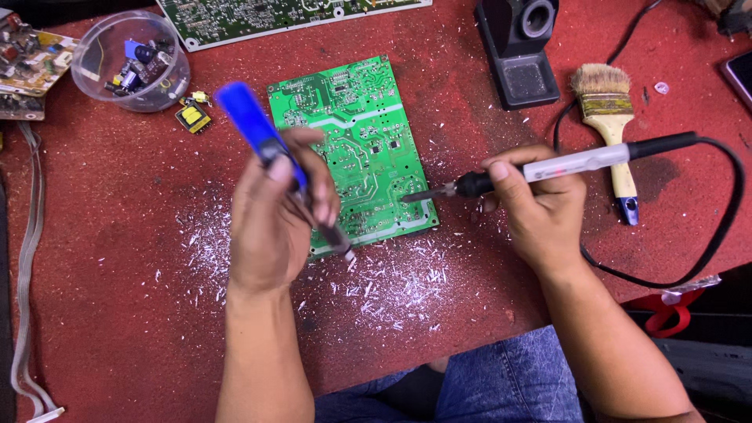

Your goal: The person solders a green circuit board using a soldering iron and a desoldering pump. They repeatedly heat solder joints and remove molten solder with the pump, occasionally repositioning the board to access different areas.

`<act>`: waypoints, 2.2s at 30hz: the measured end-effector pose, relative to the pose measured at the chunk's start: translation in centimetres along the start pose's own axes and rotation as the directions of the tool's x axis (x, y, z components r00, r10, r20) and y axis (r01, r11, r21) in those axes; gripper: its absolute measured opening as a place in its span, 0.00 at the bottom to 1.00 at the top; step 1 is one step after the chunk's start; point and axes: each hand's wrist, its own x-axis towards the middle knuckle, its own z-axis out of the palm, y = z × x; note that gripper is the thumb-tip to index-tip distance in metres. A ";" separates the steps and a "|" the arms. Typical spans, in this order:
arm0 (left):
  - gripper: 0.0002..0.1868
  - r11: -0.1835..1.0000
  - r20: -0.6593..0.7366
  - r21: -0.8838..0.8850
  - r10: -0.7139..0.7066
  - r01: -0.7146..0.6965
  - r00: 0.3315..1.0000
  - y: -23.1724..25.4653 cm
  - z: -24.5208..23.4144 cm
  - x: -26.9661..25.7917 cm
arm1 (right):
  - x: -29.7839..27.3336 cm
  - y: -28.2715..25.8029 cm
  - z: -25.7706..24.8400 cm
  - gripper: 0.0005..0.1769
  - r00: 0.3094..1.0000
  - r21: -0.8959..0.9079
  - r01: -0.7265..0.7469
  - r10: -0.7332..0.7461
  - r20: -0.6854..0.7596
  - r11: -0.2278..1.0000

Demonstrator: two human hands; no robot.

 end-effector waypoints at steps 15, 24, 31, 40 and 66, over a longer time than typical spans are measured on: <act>0.20 0.917 -0.386 0.349 0.329 -0.193 0.862 -4.2 0.2 1.4 | -0.7 1.9 1.7 0.06 0.998 -0.083 0.043 -0.039 0.058 0.996; 0.20 0.890 -0.387 0.412 0.367 -0.197 0.846 -5.0 0.1 1.5 | -0.6 1.7 2.1 0.06 0.991 -0.112 0.098 -0.087 0.106 0.989; 0.19 0.890 -0.387 0.405 0.374 -0.208 0.843 -5.0 0.1 1.4 | -0.7 2.0 2.2 0.05 0.993 -0.080 0.075 -0.067 0.100 0.994; 0.20 0.871 -0.383 0.459 0.370 -0.173 0.847 -4.6 0.4 1.4 | -0.7 2.1 2.2 0.06 0.991 -0.080 0.084 -0.076 0.106 0.993; 0.19 0.873 -0.399 0.459 0.369 -0.166 0.839 -4.8 0.6 1.4 | 0.7 0.6 1.3 0.06 0.898 -0.140 0.344 -0.281 0.339 0.928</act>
